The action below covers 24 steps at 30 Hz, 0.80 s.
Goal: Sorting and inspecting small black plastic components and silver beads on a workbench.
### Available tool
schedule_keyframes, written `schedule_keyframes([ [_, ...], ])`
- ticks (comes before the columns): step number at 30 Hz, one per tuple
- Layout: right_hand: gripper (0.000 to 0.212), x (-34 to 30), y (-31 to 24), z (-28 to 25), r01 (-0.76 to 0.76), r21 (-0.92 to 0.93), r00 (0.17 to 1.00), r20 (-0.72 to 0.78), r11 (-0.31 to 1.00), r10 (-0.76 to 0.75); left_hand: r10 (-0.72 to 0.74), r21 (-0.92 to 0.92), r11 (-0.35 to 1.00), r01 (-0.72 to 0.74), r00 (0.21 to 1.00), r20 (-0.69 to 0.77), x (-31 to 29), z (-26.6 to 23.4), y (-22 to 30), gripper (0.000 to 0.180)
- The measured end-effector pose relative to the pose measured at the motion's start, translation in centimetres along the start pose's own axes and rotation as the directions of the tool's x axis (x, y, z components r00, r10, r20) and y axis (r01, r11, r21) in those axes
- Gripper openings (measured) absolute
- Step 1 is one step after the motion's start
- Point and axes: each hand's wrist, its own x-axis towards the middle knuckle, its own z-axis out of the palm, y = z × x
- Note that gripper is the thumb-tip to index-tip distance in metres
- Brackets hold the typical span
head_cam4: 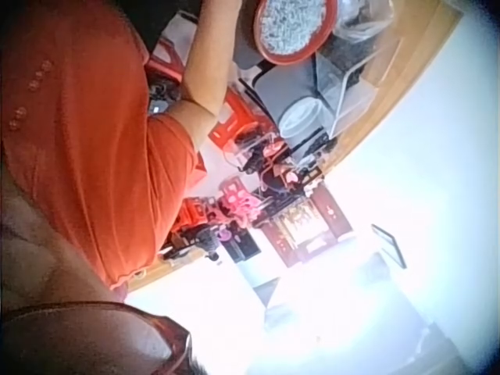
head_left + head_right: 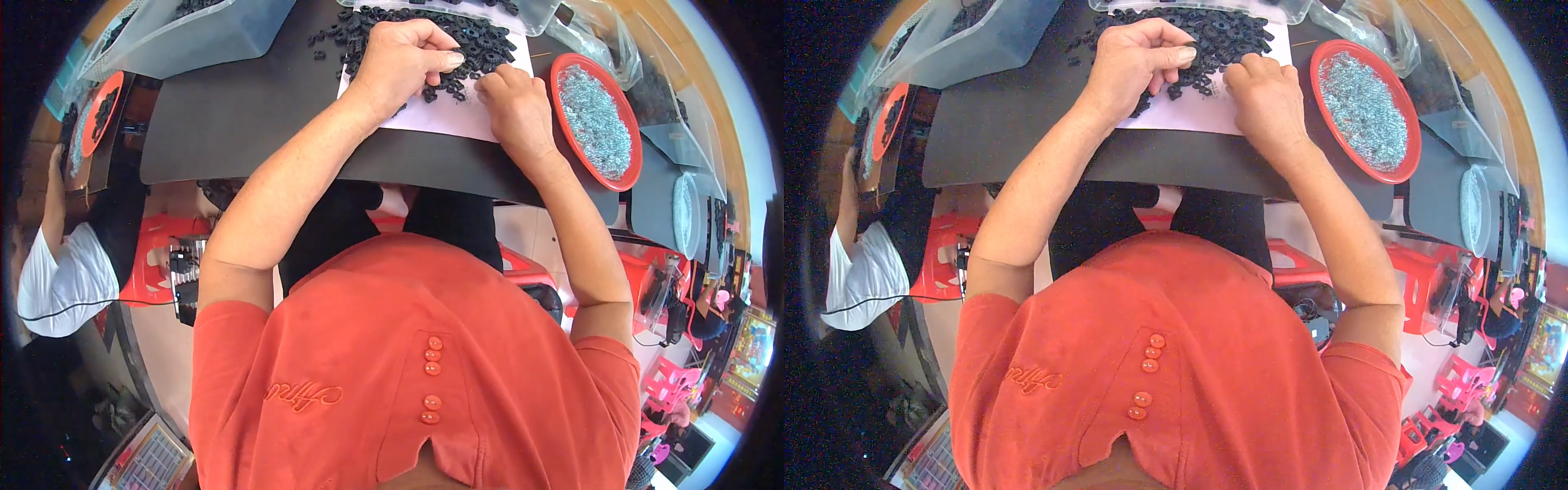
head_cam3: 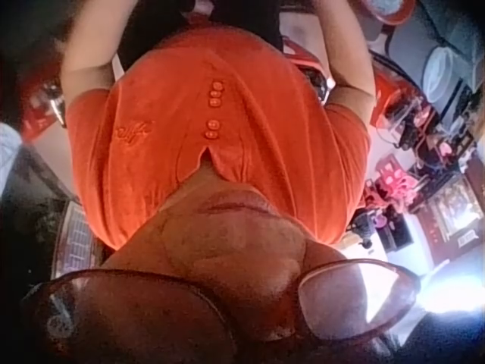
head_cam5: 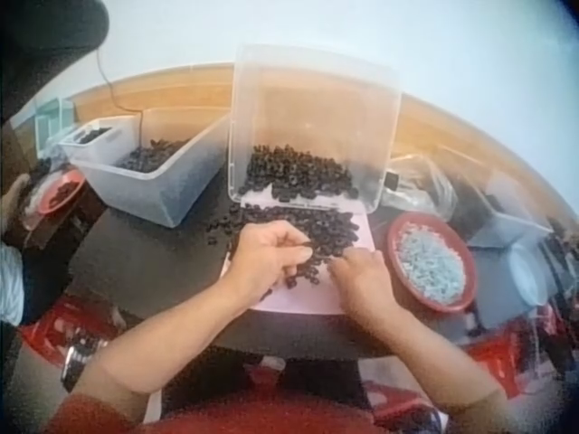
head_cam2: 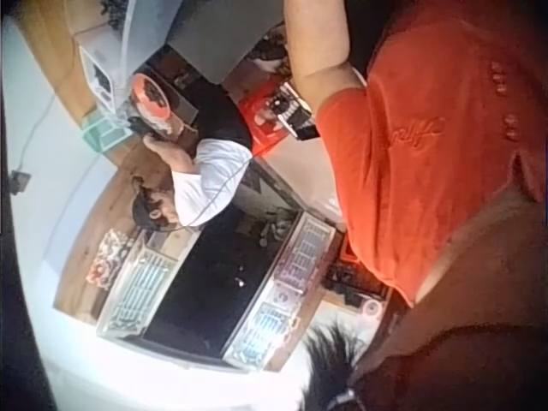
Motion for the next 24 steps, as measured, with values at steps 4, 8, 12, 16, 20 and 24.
schedule_keyframes([
  [4,0.014,0.2,-0.2,-0.1,-0.015,-0.03,0.999,0.03,0.999,0.015,0.001,-0.009,1.0,-0.001,1.0,-0.005,0.0,-0.1,0.0,0.011],
  [8,0.019,-0.2,0.3,-0.1,-0.029,0.026,1.0,-0.008,0.999,0.029,0.016,-0.03,0.999,-0.016,1.0,-0.012,0.2,0.0,-0.3,0.011],
  [12,0.023,-0.5,0.7,-1.1,-0.038,0.087,0.999,-0.024,0.995,0.041,0.023,-0.035,0.999,-0.023,1.0,-0.005,0.2,-0.1,-0.3,0.011],
  [16,0.023,-1.1,1.4,-1.5,-0.026,0.095,0.999,-0.033,0.995,0.029,0.031,-0.048,0.998,-0.031,1.0,-0.002,0.0,0.0,0.1,0.011],
  [20,0.023,-1.3,1.3,-1.8,-0.03,0.166,0.996,-0.073,0.986,0.042,-0.065,-0.146,0.987,0.063,0.998,-0.009,0.0,-0.2,0.1,0.006],
  [24,0.022,-1.6,2.1,-2.7,-0.086,0.257,0.978,-0.164,0.963,0.131,-0.092,-0.171,0.981,0.086,0.995,-0.031,-0.1,-0.2,0.2,0.007],
])
